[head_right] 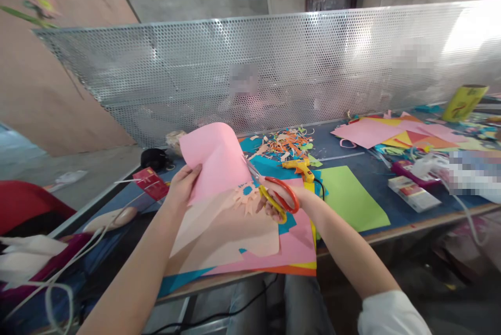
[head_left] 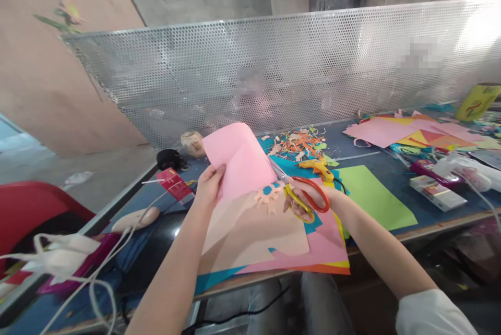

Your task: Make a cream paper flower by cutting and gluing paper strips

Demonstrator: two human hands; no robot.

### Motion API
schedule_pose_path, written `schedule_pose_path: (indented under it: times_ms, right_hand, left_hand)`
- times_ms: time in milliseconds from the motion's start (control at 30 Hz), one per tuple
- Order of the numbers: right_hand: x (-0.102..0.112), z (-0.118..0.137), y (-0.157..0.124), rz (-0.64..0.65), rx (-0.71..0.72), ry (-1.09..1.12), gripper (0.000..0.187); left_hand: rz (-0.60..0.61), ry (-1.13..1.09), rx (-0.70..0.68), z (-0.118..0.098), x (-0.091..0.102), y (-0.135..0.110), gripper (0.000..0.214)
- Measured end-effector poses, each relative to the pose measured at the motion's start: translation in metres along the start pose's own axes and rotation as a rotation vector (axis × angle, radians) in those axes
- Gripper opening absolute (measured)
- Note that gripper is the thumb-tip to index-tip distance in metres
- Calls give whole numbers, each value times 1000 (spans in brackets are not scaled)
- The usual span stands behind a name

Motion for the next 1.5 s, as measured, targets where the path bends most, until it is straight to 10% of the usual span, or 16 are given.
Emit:
schedule_pose_path:
  times_ms: [233, 533, 800, 1067, 1500]
  right_hand:
    - [-13, -4, 14, 236, 35, 106, 62]
    - [-16, 18, 1, -240, 529, -331, 39]
    - [-22, 3, 16, 15, 211, 2, 59]
    - [-20, 1, 16, 21, 162, 18, 47]
    - [-20, -5, 22, -7, 95, 155, 44]
  left_hand:
    - [44, 46, -32, -5, -7, -4, 36]
    - [-89, 189, -493, -44, 4, -19, 33]
    - [118, 217, 0, -12, 2, 1, 41]
    - [-171, 705, -419, -33, 4, -12, 27]
    - [-250, 724, -549, -30, -2, -23, 24]
Point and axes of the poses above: each hand's wrist, its own y-axis towards the middle knuckle, its own x-axis out of the back of the hand, z = x × y, the point moved 4 cm from there along y, towards the middle knuckle, and after that the axes turned 10 degrees about z, right-handed, at the moved point
